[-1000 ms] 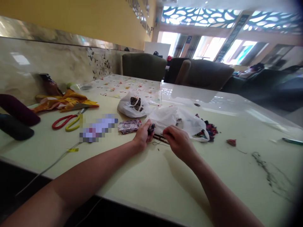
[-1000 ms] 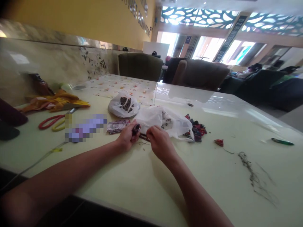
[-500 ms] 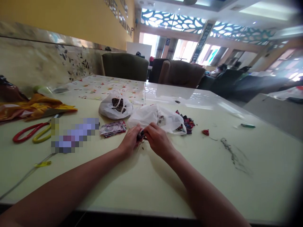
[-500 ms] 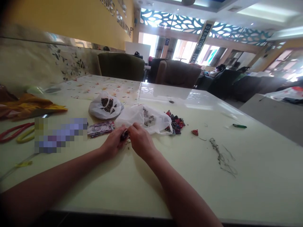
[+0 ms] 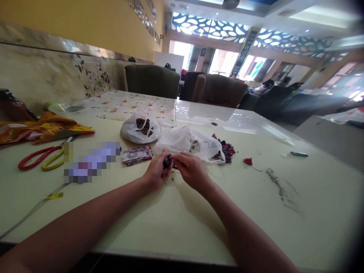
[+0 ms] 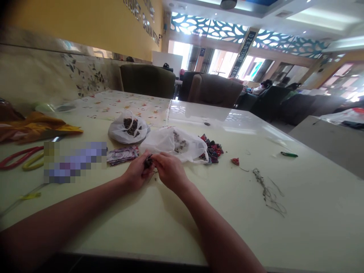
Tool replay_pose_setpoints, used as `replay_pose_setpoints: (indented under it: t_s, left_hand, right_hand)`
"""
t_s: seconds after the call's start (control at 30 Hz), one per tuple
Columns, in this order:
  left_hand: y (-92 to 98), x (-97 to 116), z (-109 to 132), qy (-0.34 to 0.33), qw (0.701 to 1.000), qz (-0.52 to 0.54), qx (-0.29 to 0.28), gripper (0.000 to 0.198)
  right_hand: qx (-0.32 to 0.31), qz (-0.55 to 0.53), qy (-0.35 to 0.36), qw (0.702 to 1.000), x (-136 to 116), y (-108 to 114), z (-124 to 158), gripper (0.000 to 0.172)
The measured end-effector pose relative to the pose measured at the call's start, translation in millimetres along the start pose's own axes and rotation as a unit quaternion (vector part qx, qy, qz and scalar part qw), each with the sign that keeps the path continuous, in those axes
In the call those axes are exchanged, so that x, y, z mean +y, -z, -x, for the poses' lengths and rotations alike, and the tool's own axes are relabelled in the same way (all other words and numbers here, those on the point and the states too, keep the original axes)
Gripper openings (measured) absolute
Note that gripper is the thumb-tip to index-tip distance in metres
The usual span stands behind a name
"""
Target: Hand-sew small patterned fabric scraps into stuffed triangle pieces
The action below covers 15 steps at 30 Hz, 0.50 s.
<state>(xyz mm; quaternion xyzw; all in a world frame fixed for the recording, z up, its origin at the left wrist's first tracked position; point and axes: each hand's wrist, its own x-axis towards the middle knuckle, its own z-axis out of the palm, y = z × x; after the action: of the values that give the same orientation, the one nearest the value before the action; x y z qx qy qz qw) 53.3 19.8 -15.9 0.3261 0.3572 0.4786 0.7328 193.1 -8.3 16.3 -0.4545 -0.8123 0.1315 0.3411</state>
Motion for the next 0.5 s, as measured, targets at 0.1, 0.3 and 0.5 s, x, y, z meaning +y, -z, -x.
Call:
replay_pose_setpoints:
  t_s: [0.1,0.3,0.5]
  left_hand:
    - [0.8,-1.4,0.0,-0.012,1.000,-0.011,-0.004,0.041]
    - [3.0,-0.7,-2.7,-0.012,1.000,-0.014,0.015,0.042]
    - [1.5,0.2,-0.7,-0.034,0.998,-0.041,0.023,0.043]
  right_hand:
    - [-0.083,0.044,-0.011,0.996,0.1,-2.1,1.0,0.022]
    - [-0.070,0.070,-0.016,0.995,0.9,-0.2,2.0,0.033]
    - [-0.127,0.108,-0.027,0.986,-5.2,1.4,3.3,0.029]
